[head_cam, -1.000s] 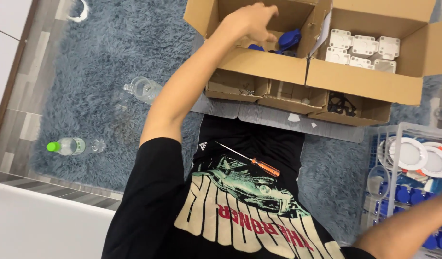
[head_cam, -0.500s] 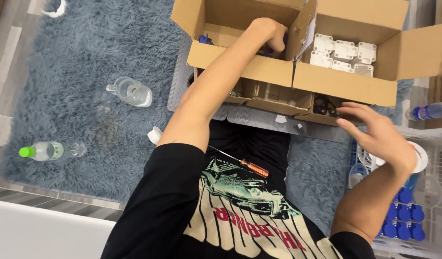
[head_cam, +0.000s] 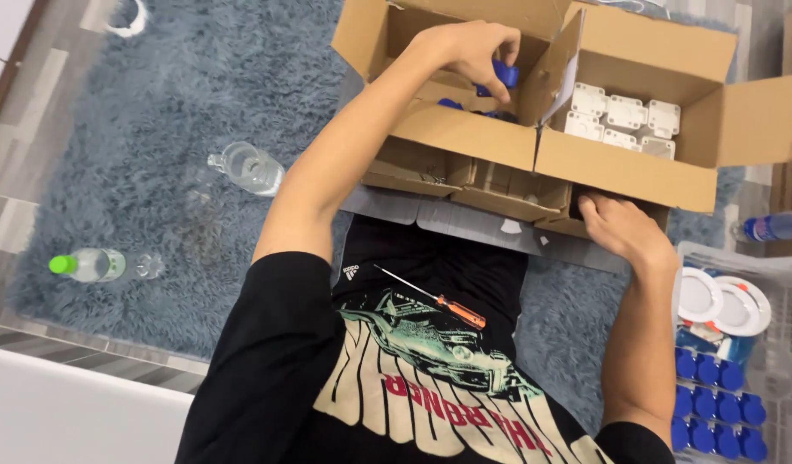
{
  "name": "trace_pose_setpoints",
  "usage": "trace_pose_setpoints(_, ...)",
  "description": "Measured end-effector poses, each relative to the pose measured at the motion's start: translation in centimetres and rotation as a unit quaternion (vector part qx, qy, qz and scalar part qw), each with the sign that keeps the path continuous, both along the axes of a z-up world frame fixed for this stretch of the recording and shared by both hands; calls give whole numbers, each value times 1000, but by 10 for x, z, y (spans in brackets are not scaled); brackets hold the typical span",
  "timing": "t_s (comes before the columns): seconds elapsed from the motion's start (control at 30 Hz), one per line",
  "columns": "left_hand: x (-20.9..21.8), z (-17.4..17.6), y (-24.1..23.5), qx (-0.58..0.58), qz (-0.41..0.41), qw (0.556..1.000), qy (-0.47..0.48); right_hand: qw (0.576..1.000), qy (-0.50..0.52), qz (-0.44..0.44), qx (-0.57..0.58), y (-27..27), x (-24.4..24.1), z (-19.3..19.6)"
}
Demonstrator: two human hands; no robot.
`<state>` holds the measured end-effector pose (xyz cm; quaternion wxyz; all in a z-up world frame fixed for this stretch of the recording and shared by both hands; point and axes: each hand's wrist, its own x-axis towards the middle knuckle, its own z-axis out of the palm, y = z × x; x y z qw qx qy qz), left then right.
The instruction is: Assembling and preparing electrical boxes and components using a screwdriver.
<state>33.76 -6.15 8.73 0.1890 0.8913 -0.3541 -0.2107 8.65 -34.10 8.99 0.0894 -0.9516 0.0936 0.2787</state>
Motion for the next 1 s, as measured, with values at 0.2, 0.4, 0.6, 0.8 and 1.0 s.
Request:
trace_pose_setpoints(0.2,-64,37,63,-293,-46,941,-161,998,44,-49,11,-9,18,-11)
trace_pose_setpoints(0.4,-166,51,118,-456,-64,879,-125,998,15,-41,35,-12,33,-19)
trace_pose_setpoints(0.6,-255,-7,133,-420,4,903,-84,998,-18,43,49,-35,47,-43)
trace_pose_setpoints(0.8,-285,-86,101,-391,25,920,-5,996,-29,79,37,-42,46,-50)
trace_pose_setpoints(1.0,-290,-138,65,-342,55,934,-87,998,33,48,7,-49,46,-47)
